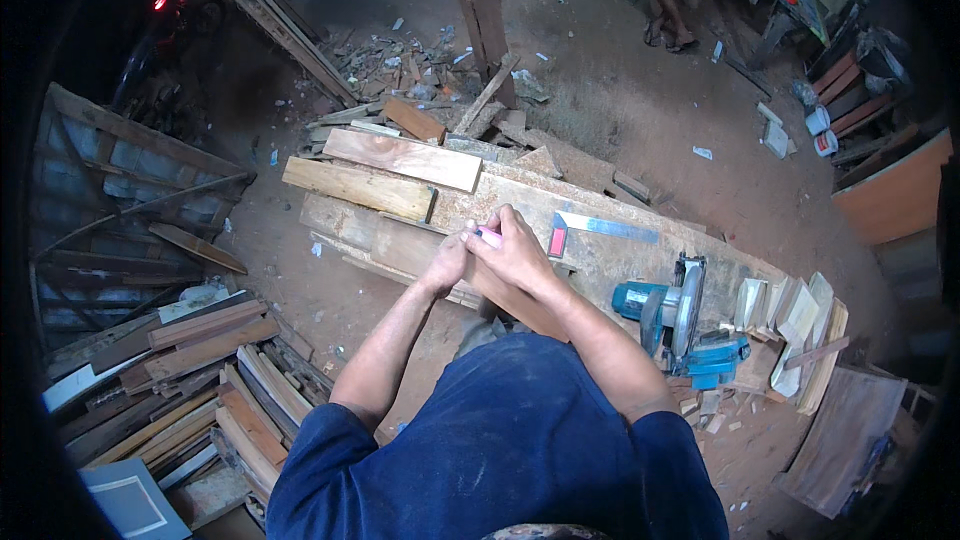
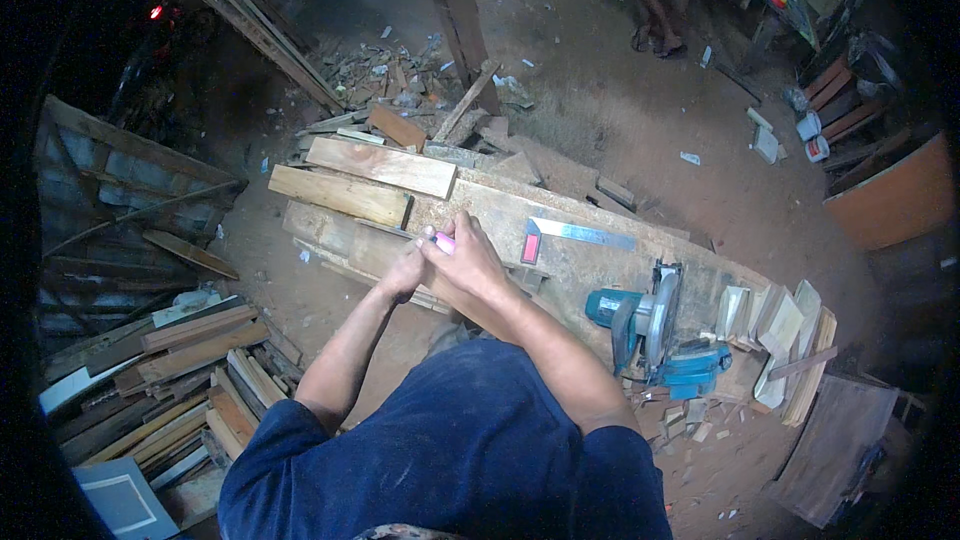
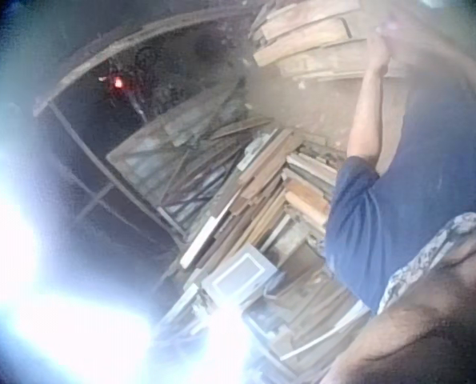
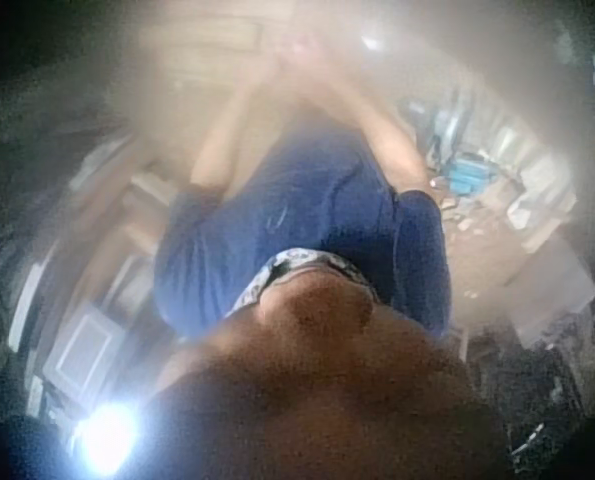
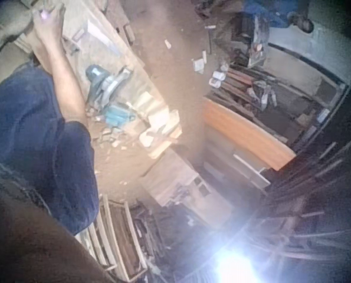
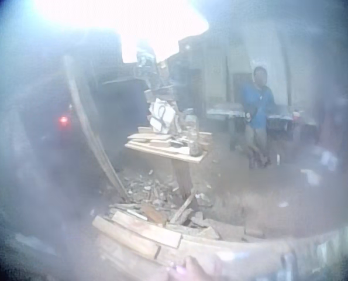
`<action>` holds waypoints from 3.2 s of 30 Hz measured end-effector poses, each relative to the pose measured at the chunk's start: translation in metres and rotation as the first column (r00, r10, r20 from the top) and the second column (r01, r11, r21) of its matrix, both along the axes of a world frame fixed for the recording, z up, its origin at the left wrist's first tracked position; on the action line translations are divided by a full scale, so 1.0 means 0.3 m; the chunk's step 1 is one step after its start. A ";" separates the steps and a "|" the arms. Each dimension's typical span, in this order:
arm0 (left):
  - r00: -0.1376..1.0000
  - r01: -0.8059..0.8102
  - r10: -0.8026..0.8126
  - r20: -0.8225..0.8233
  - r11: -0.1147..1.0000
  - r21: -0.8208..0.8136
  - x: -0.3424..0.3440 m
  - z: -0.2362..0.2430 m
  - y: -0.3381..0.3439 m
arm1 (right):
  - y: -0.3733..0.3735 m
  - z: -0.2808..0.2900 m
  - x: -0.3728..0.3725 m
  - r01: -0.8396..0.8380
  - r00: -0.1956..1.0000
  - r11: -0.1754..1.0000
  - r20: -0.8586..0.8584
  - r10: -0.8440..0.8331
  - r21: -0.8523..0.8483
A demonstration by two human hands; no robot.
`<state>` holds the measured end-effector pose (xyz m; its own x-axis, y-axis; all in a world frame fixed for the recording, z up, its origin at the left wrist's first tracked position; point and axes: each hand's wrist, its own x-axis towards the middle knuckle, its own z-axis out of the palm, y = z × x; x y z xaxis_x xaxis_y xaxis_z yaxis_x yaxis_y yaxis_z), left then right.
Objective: The person uses a circular saw to cut a piece of wood on a workbench. They measure and mark the wood with a tape measure and square, then make several cuts to trim the piece to size. The person handles the wood and saw with both hands, adjusting the position of the wood between cuts.
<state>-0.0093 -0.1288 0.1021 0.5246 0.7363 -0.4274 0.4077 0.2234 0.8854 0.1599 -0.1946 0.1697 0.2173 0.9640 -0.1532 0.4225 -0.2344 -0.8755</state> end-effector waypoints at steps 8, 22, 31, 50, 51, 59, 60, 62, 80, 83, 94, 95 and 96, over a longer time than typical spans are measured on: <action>0.990 -0.119 0.123 0.074 0.991 -0.056 -0.142 -0.181 0.085 | -0.115 -0.053 0.000 -0.063 0.996 0.961 0.047 0.078 -0.268; 0.955 -0.241 0.285 0.079 0.906 -0.347 -0.407 -0.232 0.245 | -0.472 -0.204 0.093 -0.021 0.997 0.934 0.064 0.047 -0.357; 0.923 -0.297 0.373 0.096 0.849 -0.438 -0.452 -0.296 0.334 | -0.382 -0.268 0.017 0.129 0.989 0.967 -0.037 -0.141 -0.219; 0.866 -0.487 0.499 -0.041 0.822 -0.294 -0.812 -0.532 0.338 | 0.287 -0.822 0.047 0.258 0.866 0.960 0.466 -0.180 -0.108; 0.892 -0.451 0.443 -0.091 0.851 -0.270 -0.810 -0.558 0.337 | 0.256 -0.802 0.033 0.301 0.856 0.953 0.439 -0.274 0.008; 0.881 -0.159 0.274 -0.386 0.939 0.305 -0.530 -0.663 0.326 | -0.225 -0.758 -0.103 0.518 0.849 0.848 0.192 -0.493 -0.116; 0.884 -0.135 0.228 -0.408 0.960 0.245 -0.500 -0.661 0.312 | -0.268 -0.797 -0.120 0.527 0.849 0.807 0.116 -0.516 -0.268; 0.903 -0.071 0.144 -0.405 0.979 0.190 -0.440 -0.669 0.278 | -0.316 -0.889 -0.158 0.529 0.836 0.763 0.073 -0.545 -0.372; 0.889 -0.405 0.450 -0.087 0.859 0.313 -0.936 -0.401 0.642 | -0.326 -0.772 -0.110 0.540 0.842 0.825 0.126 -0.525 -0.168; 0.977 -0.090 0.190 -0.096 0.777 0.623 -0.773 -0.171 0.675 | -0.211 -0.688 -0.157 0.436 0.899 0.893 0.004 -0.438 -0.116; 0.952 -0.266 0.294 -0.089 0.934 0.239 -0.658 -0.339 0.583 | -0.242 -0.690 -0.150 0.484 0.865 0.853 -0.041 -0.500 -0.194; 0.938 -0.313 0.336 -0.083 0.926 0.211 -0.687 -0.393 0.560 | -0.290 -0.701 -0.141 0.514 0.842 0.827 -0.050 -0.537 -0.226; 0.916 -0.365 0.389 -0.100 0.911 0.193 -0.707 -0.436 0.542 | -0.331 -0.708 -0.133 0.544 0.812 0.791 -0.061 -0.580 -0.279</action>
